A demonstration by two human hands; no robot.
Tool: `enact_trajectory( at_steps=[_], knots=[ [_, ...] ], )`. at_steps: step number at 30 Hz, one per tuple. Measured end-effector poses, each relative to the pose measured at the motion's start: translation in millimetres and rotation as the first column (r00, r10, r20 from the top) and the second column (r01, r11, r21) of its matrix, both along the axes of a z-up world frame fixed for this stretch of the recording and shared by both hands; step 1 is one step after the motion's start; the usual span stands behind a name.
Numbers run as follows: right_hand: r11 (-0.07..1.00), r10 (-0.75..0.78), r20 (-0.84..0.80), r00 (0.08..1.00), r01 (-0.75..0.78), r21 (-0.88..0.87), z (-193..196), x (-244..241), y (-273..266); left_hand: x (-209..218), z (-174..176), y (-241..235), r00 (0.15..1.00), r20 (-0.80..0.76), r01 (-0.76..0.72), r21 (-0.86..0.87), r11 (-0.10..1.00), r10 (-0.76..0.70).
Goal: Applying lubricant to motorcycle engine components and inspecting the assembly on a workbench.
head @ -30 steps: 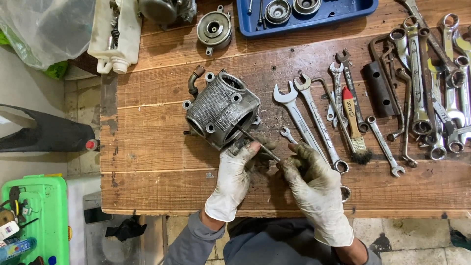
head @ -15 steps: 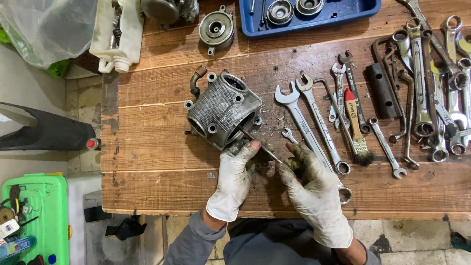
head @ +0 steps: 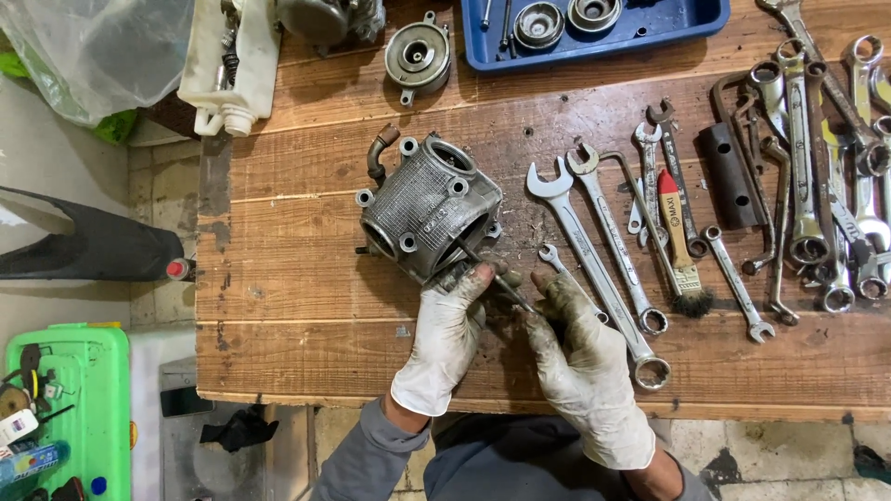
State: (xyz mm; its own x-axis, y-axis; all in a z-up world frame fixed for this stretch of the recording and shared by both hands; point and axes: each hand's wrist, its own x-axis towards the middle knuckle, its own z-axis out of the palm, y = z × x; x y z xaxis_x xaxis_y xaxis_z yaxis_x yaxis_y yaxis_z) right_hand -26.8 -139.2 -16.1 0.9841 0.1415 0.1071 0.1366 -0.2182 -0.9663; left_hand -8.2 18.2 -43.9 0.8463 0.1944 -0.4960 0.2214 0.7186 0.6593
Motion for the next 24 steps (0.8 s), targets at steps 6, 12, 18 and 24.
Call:
enact_trajectory(
  at_steps=[6, 12, 18, 24],
  knots=[
    [0.980, 0.048, -0.154, 0.987, -0.017, 0.198, 1.2, -0.4, 2.3, 6.1, 7.2, 2.0, 0.986, -0.108, -0.111, 0.123, 0.986, 0.125],
    [0.930, 0.028, -0.266, 0.963, 0.073, 0.361, -5.1, -9.0, 15.4, 8.3, 16.5, -1.6, 0.995, 0.041, -0.088, -0.056, 0.995, 0.091],
    [0.931, -0.011, -0.280, 0.960, 0.112, 0.347, -8.7, -10.1, 18.4, -2.1, 33.9, 16.5, 0.987, -0.042, 0.162, 0.200, 0.966, -0.156],
    [0.926, 0.086, -0.199, 0.976, -0.005, 0.378, -13.5, -5.0, 14.3, -29.0, 50.9, 48.1, 0.909, 0.351, -0.329, 0.935, 0.130, -0.226]
  ],
)
